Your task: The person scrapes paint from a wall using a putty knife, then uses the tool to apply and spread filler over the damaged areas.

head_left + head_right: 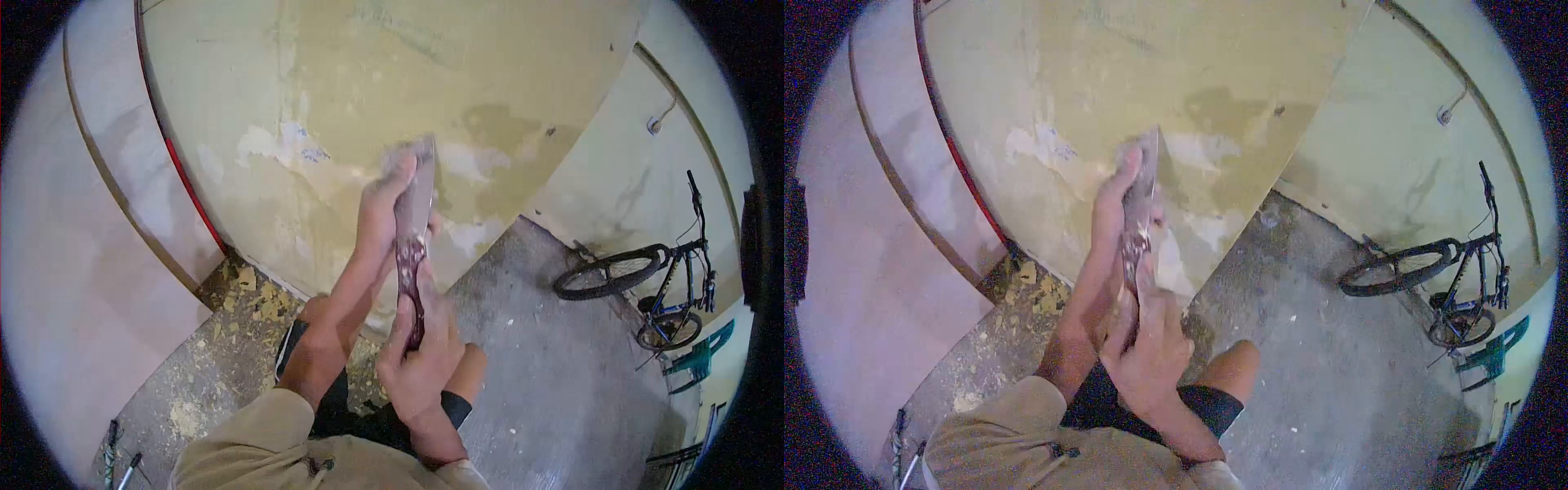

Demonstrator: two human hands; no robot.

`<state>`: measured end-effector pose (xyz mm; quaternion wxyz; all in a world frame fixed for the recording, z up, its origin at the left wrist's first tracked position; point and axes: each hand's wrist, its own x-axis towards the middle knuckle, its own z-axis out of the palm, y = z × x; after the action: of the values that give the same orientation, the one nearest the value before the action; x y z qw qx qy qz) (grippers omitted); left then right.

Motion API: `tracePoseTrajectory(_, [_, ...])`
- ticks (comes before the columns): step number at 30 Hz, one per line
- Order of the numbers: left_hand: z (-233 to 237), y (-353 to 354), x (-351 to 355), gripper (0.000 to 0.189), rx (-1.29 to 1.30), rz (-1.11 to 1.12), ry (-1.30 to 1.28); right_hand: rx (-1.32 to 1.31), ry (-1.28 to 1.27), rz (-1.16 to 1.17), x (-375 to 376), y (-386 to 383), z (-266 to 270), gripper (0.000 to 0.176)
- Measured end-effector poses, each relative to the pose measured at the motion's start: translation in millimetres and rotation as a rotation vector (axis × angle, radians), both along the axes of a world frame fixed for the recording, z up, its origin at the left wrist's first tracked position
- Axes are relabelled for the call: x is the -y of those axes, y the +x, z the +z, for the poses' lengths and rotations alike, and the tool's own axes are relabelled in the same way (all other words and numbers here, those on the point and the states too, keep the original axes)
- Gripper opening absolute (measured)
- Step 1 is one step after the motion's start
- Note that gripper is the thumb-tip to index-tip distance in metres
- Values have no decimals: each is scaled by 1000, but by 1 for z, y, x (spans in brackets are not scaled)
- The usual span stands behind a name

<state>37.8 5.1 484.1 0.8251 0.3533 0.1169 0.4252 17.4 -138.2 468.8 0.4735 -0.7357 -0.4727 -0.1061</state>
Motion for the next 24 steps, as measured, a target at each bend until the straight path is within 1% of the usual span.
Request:
tracePoseTrajectory(1, [-4,2,4,38,-4,1,-9,-4,-9,1,2,3,-5,31])
tracePoseTrajectory(3, [-9,7,10,40,-75,74,-9,-78,70,38,3,10,-18,31])
tracePoseTrajectory(4, [-10,5,15,42,-31,26,25,-68,66,16,6,8,-19,30])
tracePoseTrajectory(5, [-7,7,8,42,-14,35,30,-51,71,26,2,9,-19,30])
tracePoseTrajectory(7, [1,5,-4,42,18,65,107,-108,93,12,-7,-1,-5,29])
tracePoseTrajectory(8, [8,-4,-10,42,-29,-18,130,-69,128,20,-11,-2,-2,29])
tracePoseTrajectory(9, [3,-2,-6,42,-30,-20,128,-69,126,18,-7,-2,-6,29])
tracePoseTrajectory(11, [-5,3,1,48,-66,56,111,-58,82,2,-3,1,-17,29])
tracePoseTrajectory(13, [-2,-3,-6,48,-45,27,78,-47,108,25,-18,-2,-10,29])
tracePoseTrajectory(14, [2,-6,-15,46,-44,37,111,-63,118,30,-20,-5,-9,29])
tracePoseTrajectory(15, [7,-9,-23,44,-42,47,143,-67,103,25,-19,-6,-8,29])
tracePoseTrajectory(16, [14,-16,-26,43,-74,6,112,-90,62,31,-19,-5,-4,29])
tracePoseTrajectory(17, [12,-15,-21,43,-72,9,116,-111,34,39,-21,-5,0,30])
tracePoseTrajectory(18, [9,-12,-12,43,-56,17,99,-7,141,57,-21,-3,-3,31])
tracePoseTrajectory(19, [10,-11,-9,43,-35,28,82,6,155,69,-24,-3,-5,31])
tracePoseTrajectory(21, [13,-18,-24,43,-40,6,126,-3,105,33,-26,-7,-11,40])
tracePoseTrajectory(23, [8,-15,-23,43,-60,-32,153,-20,88,28,-20,-5,-14,39])
tracePoseTrajectory(24, [4,-9,-18,43,-52,2,107,-35,84,27,-19,-4,-14,39])
